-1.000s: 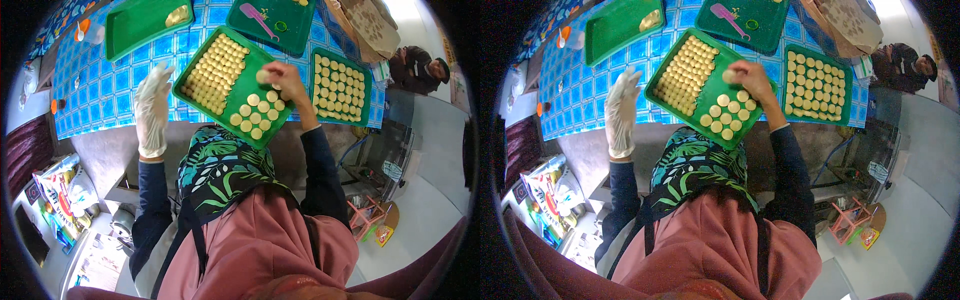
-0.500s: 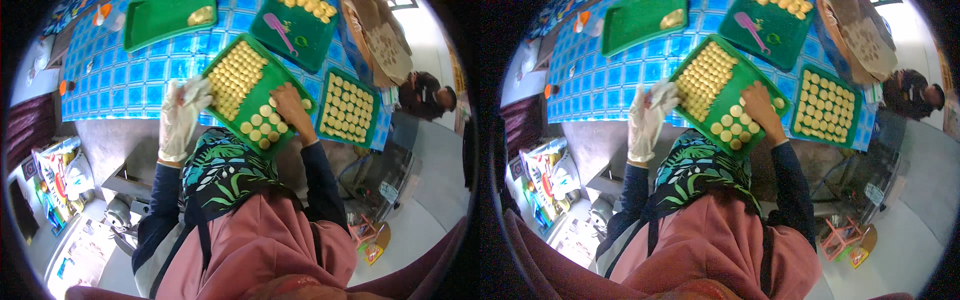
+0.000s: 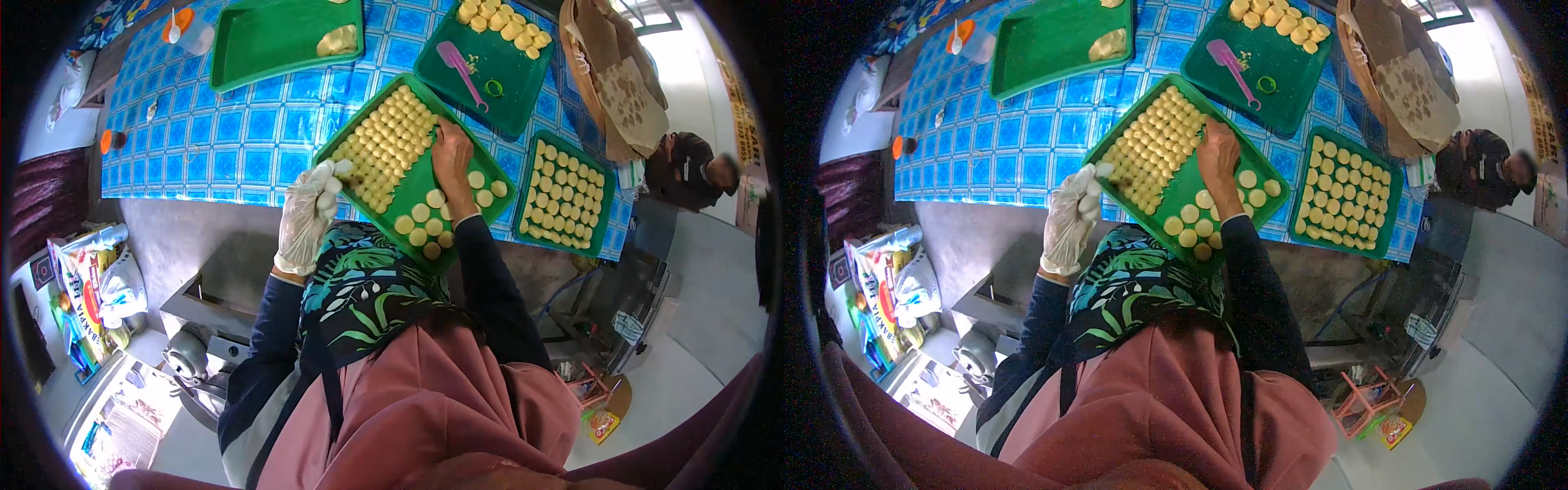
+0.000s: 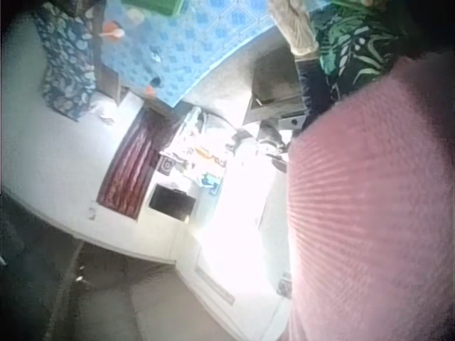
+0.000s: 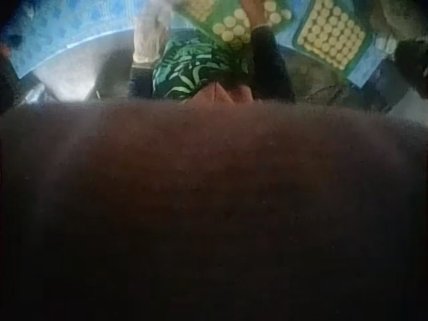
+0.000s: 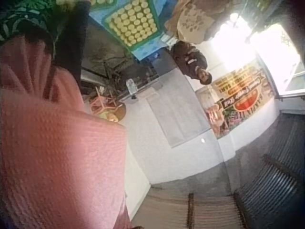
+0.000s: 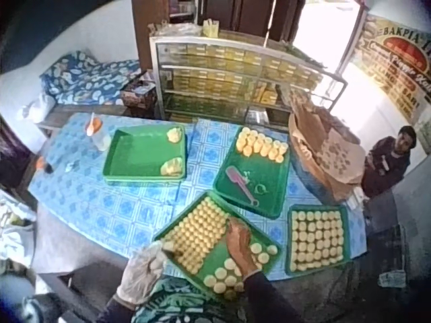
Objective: The person forms small dough balls by hand, flattens them, and places them onto a green plastic tray on a table.
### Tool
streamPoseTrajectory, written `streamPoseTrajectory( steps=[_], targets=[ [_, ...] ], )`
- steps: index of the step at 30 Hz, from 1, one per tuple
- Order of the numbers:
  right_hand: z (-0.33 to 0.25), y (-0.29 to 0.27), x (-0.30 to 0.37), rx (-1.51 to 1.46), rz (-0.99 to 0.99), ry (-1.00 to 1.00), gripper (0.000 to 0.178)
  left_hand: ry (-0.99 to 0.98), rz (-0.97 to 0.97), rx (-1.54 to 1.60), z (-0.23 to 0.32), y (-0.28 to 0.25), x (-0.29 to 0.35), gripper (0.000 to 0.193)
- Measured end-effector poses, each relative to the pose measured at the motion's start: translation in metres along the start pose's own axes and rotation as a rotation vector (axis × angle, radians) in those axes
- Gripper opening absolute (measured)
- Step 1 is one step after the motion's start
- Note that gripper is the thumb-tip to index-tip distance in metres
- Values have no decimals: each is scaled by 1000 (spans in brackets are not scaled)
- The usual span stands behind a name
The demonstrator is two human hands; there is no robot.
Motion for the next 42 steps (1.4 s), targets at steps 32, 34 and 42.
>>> streamPoseTrajectory(
  steps=[32,34,42],
  targets=[
    [8,-56,-20,45,88,-518,50,401,-233,-882,-81,1,-49,32],
    [3,-49,-46,47,31,-617,48,329,-125,-892,-86,-4,-53,32],
    [4,-40,-31,-250,-290,-604,34,583,195,-795,-86,-6,-23,38]
  ],
)
Point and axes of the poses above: each hand's wrist, its own x-axis away from the middle knuckle, its own y-axis out of the palm, z = x × y, the point moved 4 cm from there along -x, towards the middle knuckle, and after that the axes turned 4 degrees about z, right-handed, at the moved point
